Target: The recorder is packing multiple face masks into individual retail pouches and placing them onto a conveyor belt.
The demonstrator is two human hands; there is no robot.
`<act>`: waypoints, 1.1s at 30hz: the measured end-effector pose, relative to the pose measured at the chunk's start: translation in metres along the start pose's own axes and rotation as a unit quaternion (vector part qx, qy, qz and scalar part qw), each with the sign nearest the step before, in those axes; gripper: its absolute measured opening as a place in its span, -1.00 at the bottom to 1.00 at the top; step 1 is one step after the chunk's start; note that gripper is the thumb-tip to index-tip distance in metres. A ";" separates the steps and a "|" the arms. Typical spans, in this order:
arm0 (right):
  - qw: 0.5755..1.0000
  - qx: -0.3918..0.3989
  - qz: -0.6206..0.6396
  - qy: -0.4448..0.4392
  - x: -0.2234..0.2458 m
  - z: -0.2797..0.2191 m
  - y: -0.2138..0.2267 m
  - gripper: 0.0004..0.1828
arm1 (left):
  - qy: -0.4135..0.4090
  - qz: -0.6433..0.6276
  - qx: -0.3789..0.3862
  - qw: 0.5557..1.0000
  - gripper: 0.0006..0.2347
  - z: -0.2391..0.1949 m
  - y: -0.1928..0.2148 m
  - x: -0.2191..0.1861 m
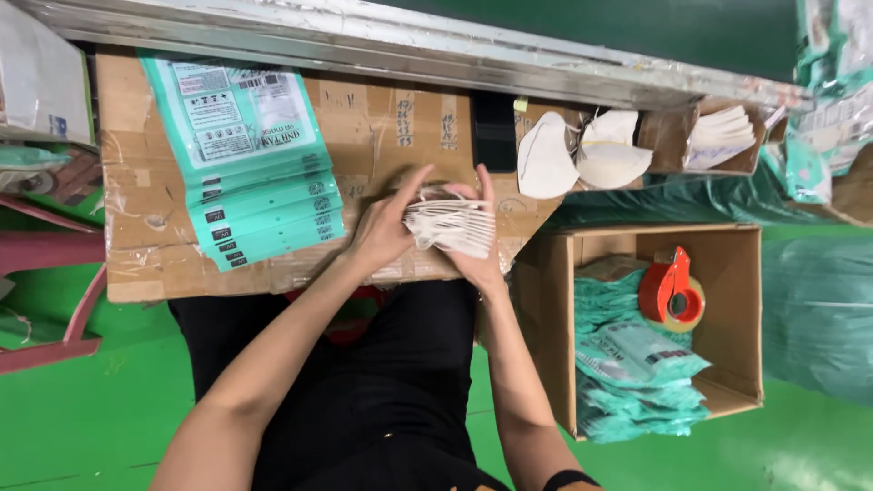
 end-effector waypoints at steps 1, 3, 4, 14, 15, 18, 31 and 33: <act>0.999 0.020 -0.015 0.043 0.007 0.004 -0.003 0.02 | 0.114 -0.009 0.034 0.993 -0.19 0.000 -0.002 0.016; 0.998 -0.029 -0.055 -0.009 -0.066 -0.019 0.027 -0.26 | 0.131 -0.028 -0.018 0.991 -0.21 -0.004 0.008 0.009; 0.989 -0.085 -0.099 -0.066 -0.108 -0.032 0.044 -0.48 | 0.146 -0.047 -0.062 0.986 -0.24 -0.011 0.017 0.009; 0.969 -0.241 -0.044 -0.026 -0.032 0.016 0.033 -0.58 | -0.063 0.331 -0.241 0.910 -0.90 -0.046 0.194 -0.023; 0.971 -0.237 0.018 -0.035 -0.040 0.023 0.029 -0.60 | -0.079 0.344 -0.220 0.910 -0.90 -0.043 0.203 -0.020; 0.975 -0.195 0.091 -0.050 -0.046 0.044 0.003 -0.62 | -0.068 0.364 -0.151 0.916 -0.93 -0.020 0.207 0.024; 0.981 -0.067 0.105 -0.150 0.025 0.093 -0.114 -0.62 | -0.173 0.332 -0.170 0.912 -0.79 -0.038 0.181 -0.044; 0.965 -0.041 0.150 -0.209 0.000 0.083 -0.110 -0.69 | -0.194 0.347 -0.193 0.897 -0.82 -0.049 0.175 -0.053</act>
Point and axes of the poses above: each hand's wrist, its own z-axis towards the middle knuckle, its own y-axis out of the back of the hand, x = y × z, the point moved 9 cm from there along z, towards the middle knuckle, and after that the axes turned 1 degree about y, right-handed, at the moved point
